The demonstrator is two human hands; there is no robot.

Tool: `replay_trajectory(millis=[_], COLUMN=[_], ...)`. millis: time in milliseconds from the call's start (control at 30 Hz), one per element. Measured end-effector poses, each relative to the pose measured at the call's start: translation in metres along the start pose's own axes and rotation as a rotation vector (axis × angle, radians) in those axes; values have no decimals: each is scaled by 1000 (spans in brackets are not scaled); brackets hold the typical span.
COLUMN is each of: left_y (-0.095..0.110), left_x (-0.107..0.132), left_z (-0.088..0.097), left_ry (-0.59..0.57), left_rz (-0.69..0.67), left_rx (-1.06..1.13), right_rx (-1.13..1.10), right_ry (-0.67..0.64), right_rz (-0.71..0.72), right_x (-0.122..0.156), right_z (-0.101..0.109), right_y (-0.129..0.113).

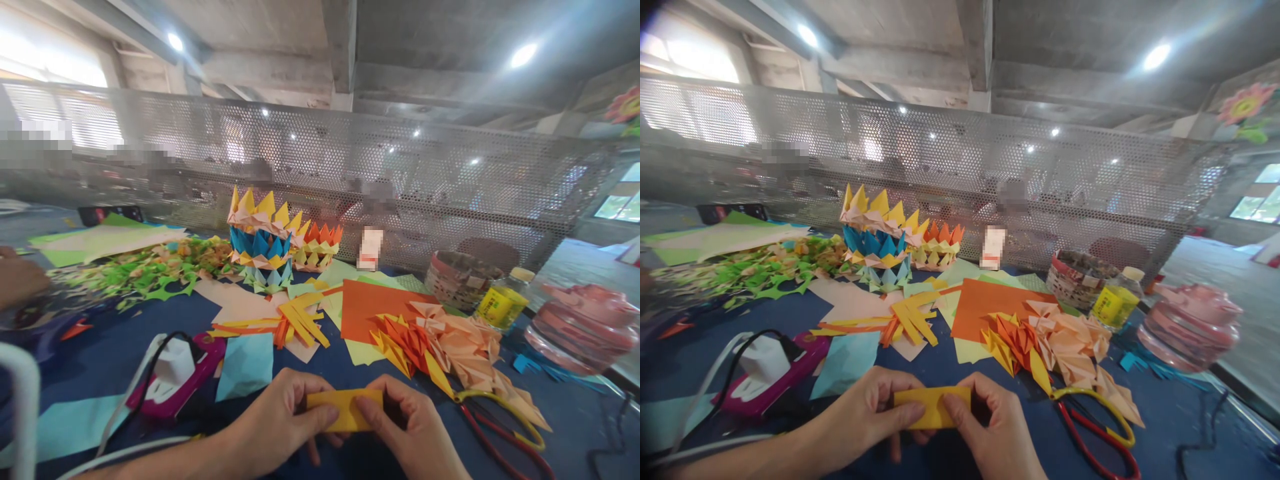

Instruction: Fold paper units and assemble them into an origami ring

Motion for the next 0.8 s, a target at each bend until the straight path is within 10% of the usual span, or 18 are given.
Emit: replay_trajectory(millis=[433, 800], left_y=[-5, -5], left_x=[1, 2], left_z=[0, 1], left_ry=[-31, -5], left_rz=[80, 102], left_rx=[96, -44], right_rx=[381, 285], right_ry=[62, 24], right_rz=[230, 164], right_x=[4, 6], right_z=[8, 3], right_y=[-4, -6])
Point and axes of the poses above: each hand's wrist, its own x-axis away from the middle knuckle, its own z-axis out of the back of the hand, y = z × x, the point moved 5 cm from there along -x, towards the middle knuckle, and after that the axes turned 8 degrees about -z, right-handed, at the moved point
